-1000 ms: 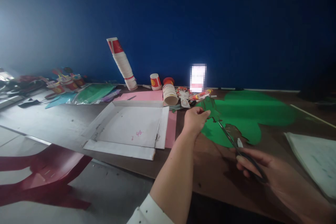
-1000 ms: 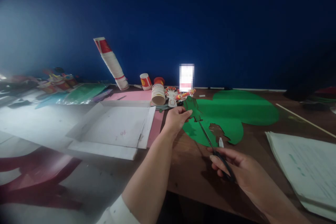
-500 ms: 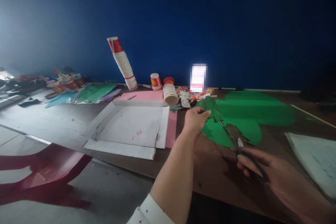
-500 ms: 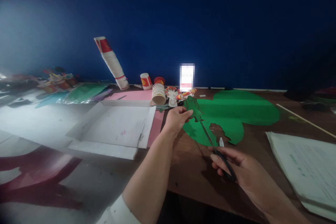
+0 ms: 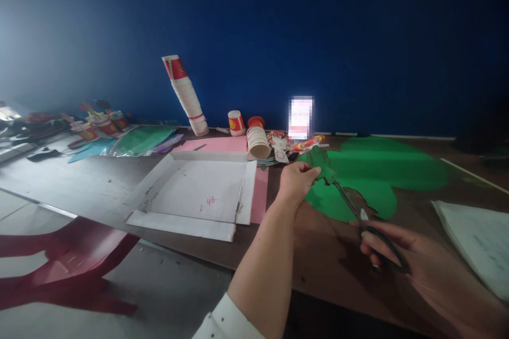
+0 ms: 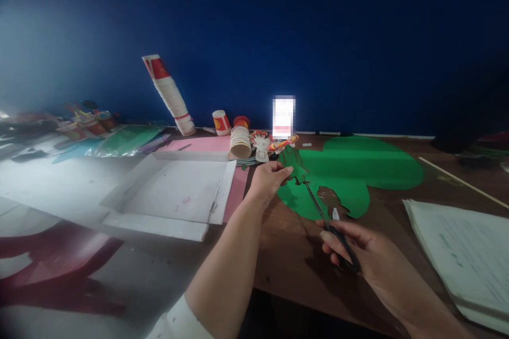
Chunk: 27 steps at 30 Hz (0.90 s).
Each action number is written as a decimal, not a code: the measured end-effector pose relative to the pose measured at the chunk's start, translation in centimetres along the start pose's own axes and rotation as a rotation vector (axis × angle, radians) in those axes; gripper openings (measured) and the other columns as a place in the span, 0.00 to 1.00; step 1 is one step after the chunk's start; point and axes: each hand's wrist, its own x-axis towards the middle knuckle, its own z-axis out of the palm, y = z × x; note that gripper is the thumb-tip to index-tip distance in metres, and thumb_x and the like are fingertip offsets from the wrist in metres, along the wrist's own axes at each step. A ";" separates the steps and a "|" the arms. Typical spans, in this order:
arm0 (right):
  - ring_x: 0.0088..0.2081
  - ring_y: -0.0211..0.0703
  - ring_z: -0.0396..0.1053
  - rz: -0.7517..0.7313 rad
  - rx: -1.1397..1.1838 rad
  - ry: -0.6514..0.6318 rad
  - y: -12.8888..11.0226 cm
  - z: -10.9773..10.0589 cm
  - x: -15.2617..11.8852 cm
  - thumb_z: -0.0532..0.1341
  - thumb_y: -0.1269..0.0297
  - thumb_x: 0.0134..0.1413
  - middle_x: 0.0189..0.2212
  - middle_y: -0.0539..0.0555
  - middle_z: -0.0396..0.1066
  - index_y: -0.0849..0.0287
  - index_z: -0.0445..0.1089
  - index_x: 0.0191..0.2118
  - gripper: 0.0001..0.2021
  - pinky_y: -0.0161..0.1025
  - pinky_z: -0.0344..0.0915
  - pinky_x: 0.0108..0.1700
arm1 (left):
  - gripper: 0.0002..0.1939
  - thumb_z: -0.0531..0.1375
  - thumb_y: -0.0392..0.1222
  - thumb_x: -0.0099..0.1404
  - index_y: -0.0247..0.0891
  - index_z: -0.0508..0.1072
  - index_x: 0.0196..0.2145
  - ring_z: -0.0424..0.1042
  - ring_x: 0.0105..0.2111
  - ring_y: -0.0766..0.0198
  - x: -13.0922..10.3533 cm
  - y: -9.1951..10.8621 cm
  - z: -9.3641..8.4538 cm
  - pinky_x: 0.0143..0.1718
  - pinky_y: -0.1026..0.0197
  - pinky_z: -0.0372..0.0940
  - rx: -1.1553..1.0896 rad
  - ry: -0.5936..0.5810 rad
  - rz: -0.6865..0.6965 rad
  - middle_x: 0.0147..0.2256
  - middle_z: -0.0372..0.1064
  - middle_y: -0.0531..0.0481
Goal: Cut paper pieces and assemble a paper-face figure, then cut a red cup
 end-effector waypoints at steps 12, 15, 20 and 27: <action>0.28 0.42 0.71 0.005 0.011 0.022 -0.2 0.2 -0.2 0.74 0.48 0.35 0.27 0.55 0.76 0.60 0.79 0.43 0.28 0.34 0.68 0.28 | 0.14 0.64 0.43 0.56 0.37 0.63 0.21 0.61 0.21 0.70 0.1 0.0 0.2 0.26 0.66 0.57 -0.004 0.005 -0.013 0.19 0.58 0.57; 0.28 0.41 0.71 0.005 0.006 0.001 0.1 0.2 -0.2 0.73 0.48 0.38 0.28 0.55 0.77 0.60 0.79 0.46 0.28 0.34 0.68 0.29 | 0.14 0.64 0.42 0.56 0.37 0.63 0.22 0.61 0.21 0.70 0.2 -0.1 0.2 0.26 0.66 0.57 -0.014 0.005 -0.015 0.19 0.58 0.57; 0.29 0.41 0.71 -0.014 -0.042 -0.007 0.6 0.2 0.1 0.71 0.48 0.43 0.28 0.54 0.77 0.59 0.77 0.50 0.29 0.33 0.66 0.29 | 0.14 0.65 0.43 0.56 0.37 0.63 0.22 0.61 0.21 0.71 0.0 0.0 0.1 0.26 0.66 0.57 -0.010 0.010 -0.007 0.19 0.59 0.57; 0.28 0.41 0.71 -0.002 -0.064 0.015 0.6 0.3 0.2 0.71 0.47 0.41 0.27 0.54 0.77 0.59 0.77 0.49 0.29 0.34 0.66 0.30 | 0.15 0.64 0.43 0.56 0.37 0.62 0.21 0.61 0.21 0.71 0.0 0.0 0.2 0.26 0.66 0.58 -0.005 0.015 -0.003 0.19 0.59 0.56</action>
